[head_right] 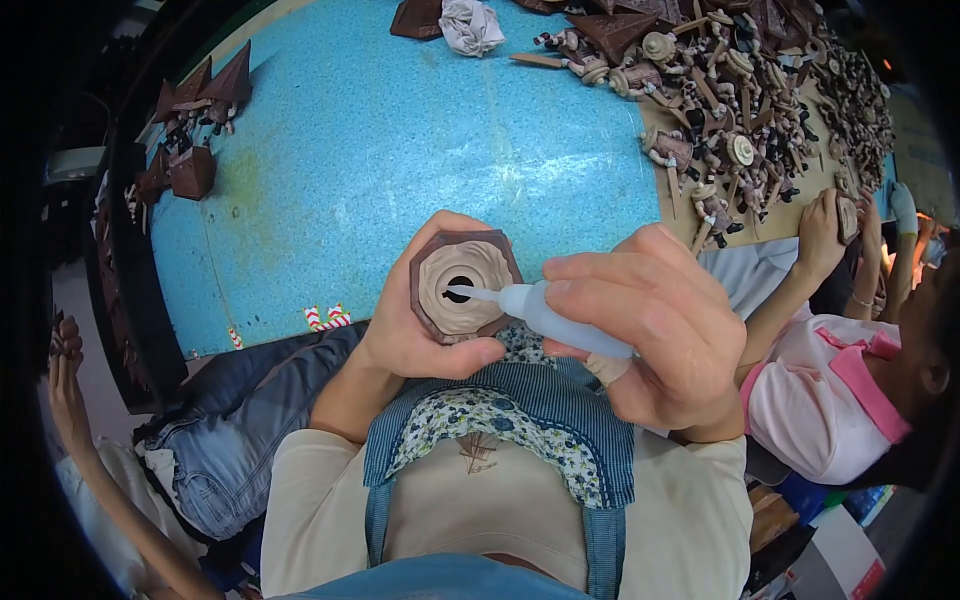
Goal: The person assembles small plastic figurine parts into a plastic base by hand, applying glue from a bottle to secure them.
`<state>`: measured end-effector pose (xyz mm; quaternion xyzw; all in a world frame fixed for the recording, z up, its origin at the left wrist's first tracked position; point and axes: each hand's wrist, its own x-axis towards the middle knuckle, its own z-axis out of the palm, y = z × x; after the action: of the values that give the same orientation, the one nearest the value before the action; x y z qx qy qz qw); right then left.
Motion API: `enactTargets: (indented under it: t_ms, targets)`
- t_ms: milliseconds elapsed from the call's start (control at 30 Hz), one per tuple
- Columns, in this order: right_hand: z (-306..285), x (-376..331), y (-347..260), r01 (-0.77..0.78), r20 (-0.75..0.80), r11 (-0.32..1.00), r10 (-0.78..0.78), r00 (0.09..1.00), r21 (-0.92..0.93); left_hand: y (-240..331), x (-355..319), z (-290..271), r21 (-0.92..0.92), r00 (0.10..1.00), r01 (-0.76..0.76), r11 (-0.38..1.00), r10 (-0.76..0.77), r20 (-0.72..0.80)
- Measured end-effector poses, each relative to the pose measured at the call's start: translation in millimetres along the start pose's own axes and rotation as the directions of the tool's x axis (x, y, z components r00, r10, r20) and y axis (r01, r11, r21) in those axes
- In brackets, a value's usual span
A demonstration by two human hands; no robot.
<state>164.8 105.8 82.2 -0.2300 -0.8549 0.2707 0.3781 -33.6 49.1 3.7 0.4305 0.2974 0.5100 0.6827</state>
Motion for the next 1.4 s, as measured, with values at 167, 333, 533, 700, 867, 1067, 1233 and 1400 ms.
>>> enactTargets:
  t_ms: [167,333,533,700,867,1067,1233,1400]
  targets:
    - [-1.3,-1.5,1.5,0.013,0.010,1.000,-0.013,1.000,-0.003,-2.4,0.5,1.0,-0.009,1.000,0.003,1.000,-0.003,-0.008]
    - [-5.1,-3.7,0.7,0.003,0.021,1.000,-0.003,1.000,-0.012,0.5,0.9,5.0,-0.008,0.999,0.046,0.999,-0.046,-0.014]
    - [-5.7,-9.2,6.4,-0.038,0.012,0.999,0.038,0.999,0.025,1.1,1.2,8.1,-0.027,0.994,0.094,0.995,-0.095,-0.059]
    - [0.7,-24.6,19.6,-0.220,-0.133,0.937,0.263,0.956,0.271,16.5,0.9,7.2,0.187,0.967,0.212,0.959,-0.178,-0.181]
    - [15.8,-14.1,46.3,-0.392,-0.034,0.628,0.555,0.831,0.673,36.7,-3.4,-1.1,0.741,0.969,0.159,0.653,0.040,-0.244]
    - [56.6,33.1,88.3,-0.334,-0.022,0.812,0.392,0.920,0.479,53.0,-5.8,-19.0,0.975,0.878,0.066,0.213,0.452,-0.158]
    - [81.3,63.8,97.2,-0.410,0.054,0.909,0.407,0.912,0.071,38.2,-8.6,-30.8,0.868,0.778,-0.130,0.480,0.592,-0.211]
    - [49.5,79.2,106.8,0.019,0.031,0.849,-0.004,1.000,-0.527,36.7,-3.1,-35.3,0.880,0.659,-0.141,0.454,0.706,-0.259]
